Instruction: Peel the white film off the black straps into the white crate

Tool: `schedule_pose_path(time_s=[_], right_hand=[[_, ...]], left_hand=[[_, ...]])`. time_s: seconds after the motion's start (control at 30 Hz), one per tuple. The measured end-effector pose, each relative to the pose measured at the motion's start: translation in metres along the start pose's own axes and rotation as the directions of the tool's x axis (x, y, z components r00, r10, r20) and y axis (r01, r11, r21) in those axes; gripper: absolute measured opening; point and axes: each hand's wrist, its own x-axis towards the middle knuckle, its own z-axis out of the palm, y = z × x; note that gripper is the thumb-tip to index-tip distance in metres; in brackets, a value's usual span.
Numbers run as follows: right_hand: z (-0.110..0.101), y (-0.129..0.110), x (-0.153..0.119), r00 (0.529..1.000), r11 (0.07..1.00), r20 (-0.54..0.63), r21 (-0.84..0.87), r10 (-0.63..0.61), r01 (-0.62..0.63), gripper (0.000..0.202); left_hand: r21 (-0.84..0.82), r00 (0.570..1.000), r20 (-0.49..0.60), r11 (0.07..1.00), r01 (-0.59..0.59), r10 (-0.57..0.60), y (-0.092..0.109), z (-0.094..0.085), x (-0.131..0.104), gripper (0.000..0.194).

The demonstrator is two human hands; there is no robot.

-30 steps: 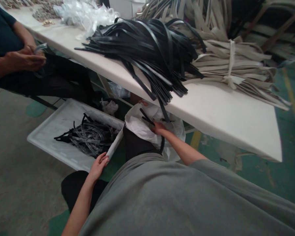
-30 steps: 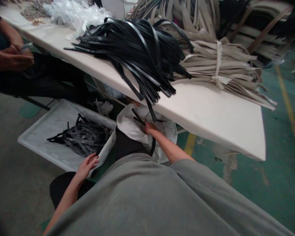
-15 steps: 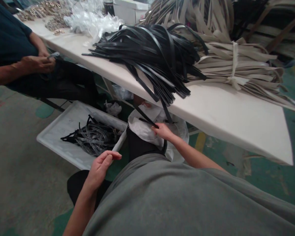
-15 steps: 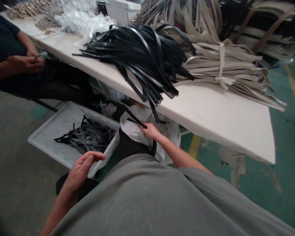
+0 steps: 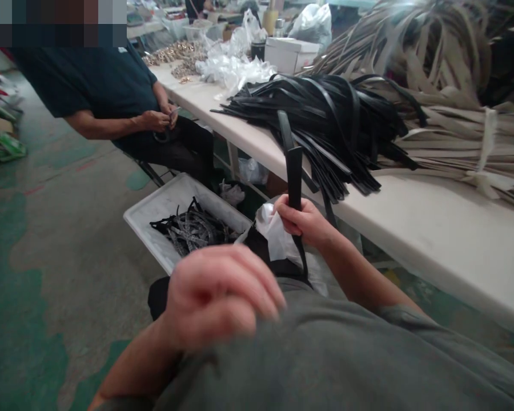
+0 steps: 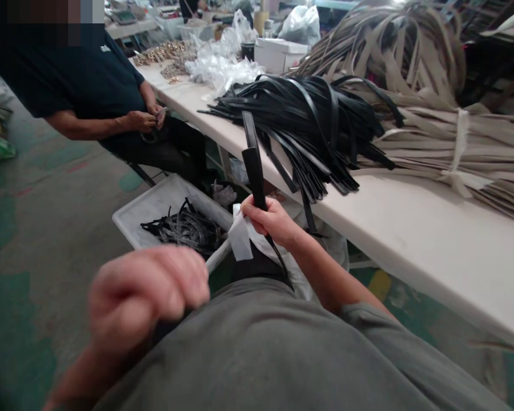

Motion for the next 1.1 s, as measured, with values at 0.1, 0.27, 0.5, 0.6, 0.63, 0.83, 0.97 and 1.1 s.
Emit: schedule_pose_path(time_s=[0.1, 0.27, 0.5, 0.6, 0.63, 0.83, 0.97, 1.1], right_hand=[[0.016, 0.001, 0.009, 0.999, 0.996, 0.044, -0.089, -0.015, 0.018, 0.034], [0.044, 0.026, 0.034, 0.993, 0.971, 0.105, -0.223, -0.061, 0.083, 0.024], [0.067, 0.049, 0.054, 0.963, 0.987, 0.246, -0.144, 0.110, -0.076, 0.029], [0.074, 0.054, 0.060, 0.957, 0.989, 0.257, -0.097, 0.137, -0.115, 0.027], [0.077, 0.056, 0.062, 0.954, 0.989, 0.268, -0.095, 0.136, -0.114, 0.027], [0.104, 0.062, 0.076, 0.929, 0.988, 0.348, -0.130, 0.124, -0.083, 0.020], [0.113, 0.065, 0.084, 0.933, 0.975, 0.322, -0.200, 0.160, -0.098, 0.021], [0.102, 0.074, 0.078, 0.942, 0.960, 0.284, -0.258, 0.179, -0.105, 0.036]], left_hand=[[-0.159, 0.980, -0.129, 0.973, -0.168, 0.148, -0.026, 0.027, 0.031, 0.048], [-0.415, 0.998, -0.030, 0.909, 0.032, -0.049, -0.078, 0.040, 0.047, 0.047], [-0.411, 0.980, -0.149, 0.910, 0.060, -0.132, -0.109, 0.026, 0.024, 0.033], [-0.426, 0.971, -0.183, 0.903, 0.062, -0.153, -0.119, 0.024, 0.013, 0.037], [-0.440, 0.966, -0.201, 0.896, 0.060, -0.163, -0.121, 0.023, 0.010, 0.035], [-0.311, 0.965, -0.178, 0.941, 0.129, -0.191, -0.121, 0.009, 0.013, 0.023], [-0.210, 0.955, -0.230, 0.968, 0.139, -0.187, -0.126, -0.008, 0.027, 0.014], [-0.526, 0.899, -0.278, 0.837, 0.152, -0.339, -0.136, -0.021, 0.038, 0.023]])
